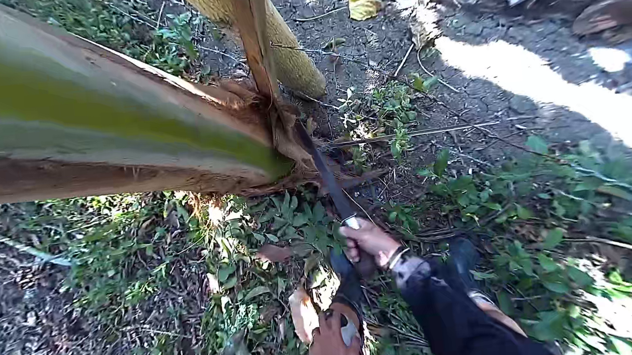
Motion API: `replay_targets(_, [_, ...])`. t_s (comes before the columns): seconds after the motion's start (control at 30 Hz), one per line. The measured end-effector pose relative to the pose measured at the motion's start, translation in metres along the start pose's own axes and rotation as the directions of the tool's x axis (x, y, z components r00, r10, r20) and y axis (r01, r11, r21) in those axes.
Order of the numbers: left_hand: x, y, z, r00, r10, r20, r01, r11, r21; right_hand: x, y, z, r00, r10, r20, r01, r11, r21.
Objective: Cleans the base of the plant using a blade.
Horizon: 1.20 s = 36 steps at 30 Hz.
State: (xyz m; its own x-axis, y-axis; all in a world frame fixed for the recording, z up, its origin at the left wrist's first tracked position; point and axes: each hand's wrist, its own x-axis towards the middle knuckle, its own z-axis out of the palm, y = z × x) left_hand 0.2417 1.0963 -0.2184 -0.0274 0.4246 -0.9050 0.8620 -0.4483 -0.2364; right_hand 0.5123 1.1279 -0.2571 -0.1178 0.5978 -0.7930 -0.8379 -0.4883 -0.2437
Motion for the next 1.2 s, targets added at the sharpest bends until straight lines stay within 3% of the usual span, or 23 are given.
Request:
replay_targets(0.1, [-0.001, 0.005, -0.007, 1.000, 0.014, 0.009, -0.014, 1.000, 0.000, 0.043, 0.042, 0.060, 0.996, 0.033, 0.078, -0.044, 0.990, 0.136])
replay_targets(0.2, [-0.001, 0.003, -0.007, 1.000, -0.005, 0.011, 0.005, 1.000, 0.002, 0.042, 0.037, 0.071, 1.000, 0.013, -0.017, -0.010, 0.992, 0.123])
replay_targets(0.37, [-0.003, 0.008, -0.005, 0.999, 0.005, 0.033, -0.007, 0.999, 0.038, -0.031, 0.030, -0.059, 0.943, -0.098, -0.319, 0.083, 0.995, -0.062])
replay_targets(0.43, [-0.004, 0.009, -0.006, 0.999, 0.008, 0.053, -0.011, 0.999, 0.052, -0.056, 0.024, -0.113, 0.845, -0.188, -0.501, 0.192, 0.980, -0.043])
replay_targets(0.5, [-0.003, 0.007, -0.003, 0.998, 0.015, 0.056, -0.019, 0.998, 0.059, -0.072, 0.004, -0.157, 0.698, -0.282, -0.659, 0.400, 0.916, 0.032])
replay_targets(0.57, [-0.002, 0.001, 0.001, 0.999, 0.017, 0.038, -0.018, 0.999, 0.046, -0.072, -0.038, -0.177, 0.548, -0.355, -0.758, 0.652, 0.749, 0.121])
replay_targets(0.63, [-0.003, -0.005, 0.005, 1.000, 0.009, 0.019, -0.010, 0.999, 0.032, -0.053, -0.086, -0.159, 0.474, -0.379, -0.795, 0.827, 0.502, 0.254])
replay_targets(0.67, [-0.002, -0.007, 0.004, 1.000, 0.002, 0.007, -0.002, 1.000, 0.030, -0.034, -0.103, -0.131, 0.502, -0.377, -0.779, 0.833, 0.452, 0.318])
replay_targets(0.7, [-0.001, -0.005, 0.005, 1.000, -0.005, -0.006, 0.005, 1.000, 0.030, -0.011, -0.104, -0.088, 0.570, -0.375, -0.731, 0.785, 0.509, 0.352])
replay_targets(0.73, [-0.001, -0.001, 0.005, 1.000, -0.013, -0.011, 0.013, 1.000, 0.027, 0.013, -0.086, -0.038, 0.670, -0.369, -0.644, 0.686, 0.640, 0.347])
replay_targets(0.8, [-0.010, 0.006, 0.009, 1.000, -0.027, 0.013, 0.026, 0.999, 0.018, 0.039, -0.005, 0.040, 0.867, -0.316, -0.385, 0.401, 0.901, 0.165])
replay_targets(0.83, [-0.018, 0.008, 0.010, 0.999, -0.023, 0.027, 0.022, 1.000, 0.012, 0.032, 0.021, 0.051, 0.947, -0.226, -0.228, 0.242, 0.969, 0.044])
replay_targets(0.87, [-0.011, 0.011, 0.005, 1.000, -0.009, -0.014, 0.009, 1.000, -0.005, 0.032, 0.011, 0.047, 0.986, -0.143, -0.089, 0.139, 0.989, -0.055])
replay_targets(0.93, [-0.015, 0.009, 0.013, 1.000, -0.006, -0.029, 0.006, 1.000, 0.007, 0.010, -0.017, 0.001, 0.999, -0.026, 0.023, 0.030, 0.981, -0.190])
replay_targets(1.03, [-0.004, 0.015, -0.001, 1.000, 0.002, -0.028, -0.002, 1.000, 0.007, -0.013, -0.073, -0.045, 0.999, -0.013, 0.032, 0.022, 0.961, -0.277])
replay_targets(1.1, [-0.008, 0.018, -0.001, 1.000, -0.001, -0.004, 0.001, 1.000, 0.024, -0.017, -0.062, -0.039, 1.000, 0.009, 0.009, -0.007, 0.978, -0.208])
replay_targets(1.2, [-0.004, 0.021, -0.012, 1.000, -0.010, -0.006, 0.010, 0.999, 0.047, 0.009, -0.010, 0.023, 0.999, -0.045, -0.025, 0.043, 0.997, -0.068])
